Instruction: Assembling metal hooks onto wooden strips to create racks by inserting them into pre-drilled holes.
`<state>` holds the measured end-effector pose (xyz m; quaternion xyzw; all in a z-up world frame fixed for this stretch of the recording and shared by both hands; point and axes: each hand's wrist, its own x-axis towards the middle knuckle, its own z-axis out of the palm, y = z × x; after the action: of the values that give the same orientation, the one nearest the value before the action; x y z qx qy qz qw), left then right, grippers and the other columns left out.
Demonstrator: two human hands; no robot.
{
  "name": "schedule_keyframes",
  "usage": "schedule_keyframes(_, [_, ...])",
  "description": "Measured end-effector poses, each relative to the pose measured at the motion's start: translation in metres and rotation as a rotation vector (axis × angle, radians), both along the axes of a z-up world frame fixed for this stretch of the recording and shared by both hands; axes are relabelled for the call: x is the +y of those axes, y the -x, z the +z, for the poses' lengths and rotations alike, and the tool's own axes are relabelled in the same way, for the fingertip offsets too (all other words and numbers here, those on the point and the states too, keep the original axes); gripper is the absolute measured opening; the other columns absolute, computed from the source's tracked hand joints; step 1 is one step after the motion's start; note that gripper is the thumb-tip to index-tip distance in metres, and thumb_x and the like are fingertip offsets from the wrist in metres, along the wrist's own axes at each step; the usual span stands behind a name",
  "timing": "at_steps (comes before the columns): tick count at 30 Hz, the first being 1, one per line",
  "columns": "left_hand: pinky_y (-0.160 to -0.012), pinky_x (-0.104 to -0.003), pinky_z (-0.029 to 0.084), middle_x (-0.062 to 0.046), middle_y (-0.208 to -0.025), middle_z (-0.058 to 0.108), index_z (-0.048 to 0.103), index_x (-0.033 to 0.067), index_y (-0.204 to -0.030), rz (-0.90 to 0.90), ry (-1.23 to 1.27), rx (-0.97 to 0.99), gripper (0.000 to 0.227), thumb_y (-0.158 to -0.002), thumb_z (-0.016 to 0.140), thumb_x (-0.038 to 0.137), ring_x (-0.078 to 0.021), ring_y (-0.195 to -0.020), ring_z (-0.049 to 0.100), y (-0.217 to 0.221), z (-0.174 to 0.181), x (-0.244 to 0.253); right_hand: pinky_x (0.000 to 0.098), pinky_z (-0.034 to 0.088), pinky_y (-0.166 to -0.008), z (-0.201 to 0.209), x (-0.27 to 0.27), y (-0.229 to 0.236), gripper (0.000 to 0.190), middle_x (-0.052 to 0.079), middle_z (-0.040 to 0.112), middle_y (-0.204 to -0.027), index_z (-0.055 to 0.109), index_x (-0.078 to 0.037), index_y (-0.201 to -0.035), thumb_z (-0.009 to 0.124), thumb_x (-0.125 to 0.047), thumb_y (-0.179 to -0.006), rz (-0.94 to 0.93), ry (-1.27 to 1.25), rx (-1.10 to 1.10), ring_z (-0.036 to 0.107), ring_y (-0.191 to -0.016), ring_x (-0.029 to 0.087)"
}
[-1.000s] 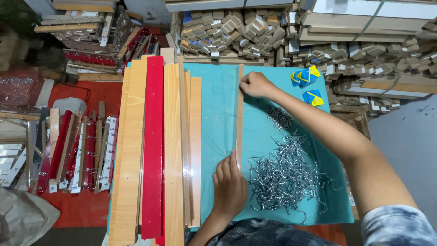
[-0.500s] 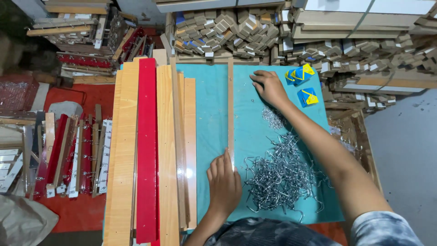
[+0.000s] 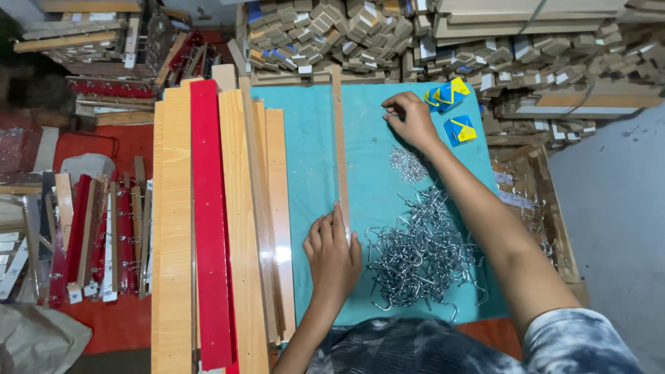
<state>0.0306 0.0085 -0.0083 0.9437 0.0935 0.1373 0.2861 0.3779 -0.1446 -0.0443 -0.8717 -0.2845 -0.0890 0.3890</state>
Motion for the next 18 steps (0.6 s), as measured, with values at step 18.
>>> schedule_keyframes(18, [-0.111,-0.055,0.029,-0.014,-0.154,0.043,0.021,0.0099,-0.163,-0.173,0.219,0.042,0.08,-0.098,0.06,0.035,-0.0381,-0.143,0.036,0.057,0.007,0.013,0.0342,0.05,-0.083,0.018,0.036,0.01,0.015,0.006,0.071,-0.1,0.08,-0.016,-0.107,0.079,-0.021,-0.092,0.117,0.14,-0.051,0.068,-0.092,0.023])
